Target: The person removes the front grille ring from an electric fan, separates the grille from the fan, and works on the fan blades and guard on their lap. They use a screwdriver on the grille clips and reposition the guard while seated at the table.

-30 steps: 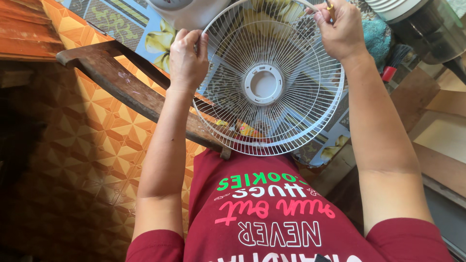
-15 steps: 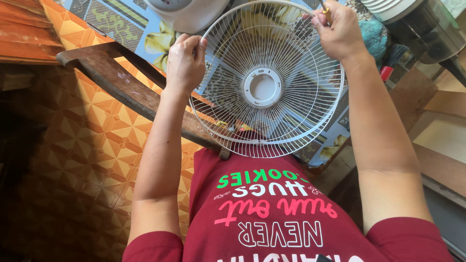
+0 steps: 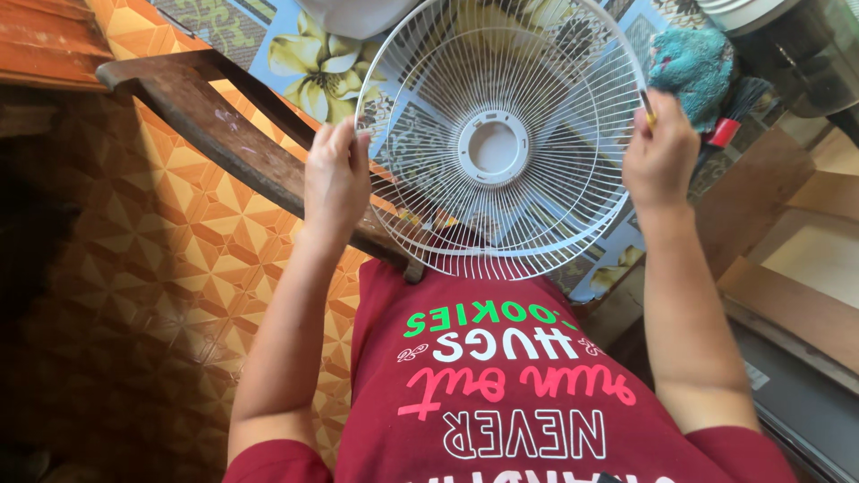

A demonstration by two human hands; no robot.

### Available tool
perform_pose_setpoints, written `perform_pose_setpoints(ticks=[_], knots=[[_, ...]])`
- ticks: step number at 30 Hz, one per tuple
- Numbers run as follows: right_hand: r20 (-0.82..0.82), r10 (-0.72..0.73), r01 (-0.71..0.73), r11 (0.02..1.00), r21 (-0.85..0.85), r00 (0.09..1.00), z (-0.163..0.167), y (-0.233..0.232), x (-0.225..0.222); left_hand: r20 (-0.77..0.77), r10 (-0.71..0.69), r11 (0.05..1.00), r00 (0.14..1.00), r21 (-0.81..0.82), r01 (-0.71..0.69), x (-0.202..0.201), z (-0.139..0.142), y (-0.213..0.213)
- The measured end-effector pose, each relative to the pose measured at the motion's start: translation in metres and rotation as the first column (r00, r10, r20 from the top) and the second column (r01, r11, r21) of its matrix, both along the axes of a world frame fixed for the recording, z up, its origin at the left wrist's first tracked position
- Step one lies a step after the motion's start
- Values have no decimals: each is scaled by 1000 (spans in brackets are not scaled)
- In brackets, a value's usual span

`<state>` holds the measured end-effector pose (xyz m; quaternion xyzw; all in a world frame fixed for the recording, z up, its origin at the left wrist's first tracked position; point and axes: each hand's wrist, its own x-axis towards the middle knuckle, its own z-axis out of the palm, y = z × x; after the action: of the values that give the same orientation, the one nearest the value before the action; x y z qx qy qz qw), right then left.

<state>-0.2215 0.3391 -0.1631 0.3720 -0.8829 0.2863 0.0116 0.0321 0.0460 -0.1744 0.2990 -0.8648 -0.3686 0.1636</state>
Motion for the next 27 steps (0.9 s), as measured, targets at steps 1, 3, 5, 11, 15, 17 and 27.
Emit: perform_pose_setpoints(ticks=[1, 3, 5, 11, 15, 17, 27], knots=[[7, -28, 28, 1000, -3, 1000, -1, 8, 11, 16, 7, 1000, 1000, 21, -7, 8, 0, 8], [134, -159, 166, 985, -42, 978, -2, 18, 36, 26, 34, 998, 999, 57, -35, 16, -1, 19], [147, -219, 231, 970, -72, 965, -6, 20, 48, 19, 74, 993, 997, 88, -75, 18, -4, 28], [53, -275, 279, 952, -127, 960, -20, 4, 44, -43, 113, 993, 993, -6, -114, -10, -25, 16], [104, -342, 352, 930, -104, 934, -26, -1, 45, -50, 139, 983, 989, -117, -144, -20, -31, 19], [216, -335, 367, 921, -133, 917, -28, 5, 49, -81, 139, 976, 987, -156, -151, -21, -33, 21], [792, -17, 528, 753, -392, 611, -34, 22, 52, -39, 209, 977, 977, -36, -210, -20, -39, 27]])
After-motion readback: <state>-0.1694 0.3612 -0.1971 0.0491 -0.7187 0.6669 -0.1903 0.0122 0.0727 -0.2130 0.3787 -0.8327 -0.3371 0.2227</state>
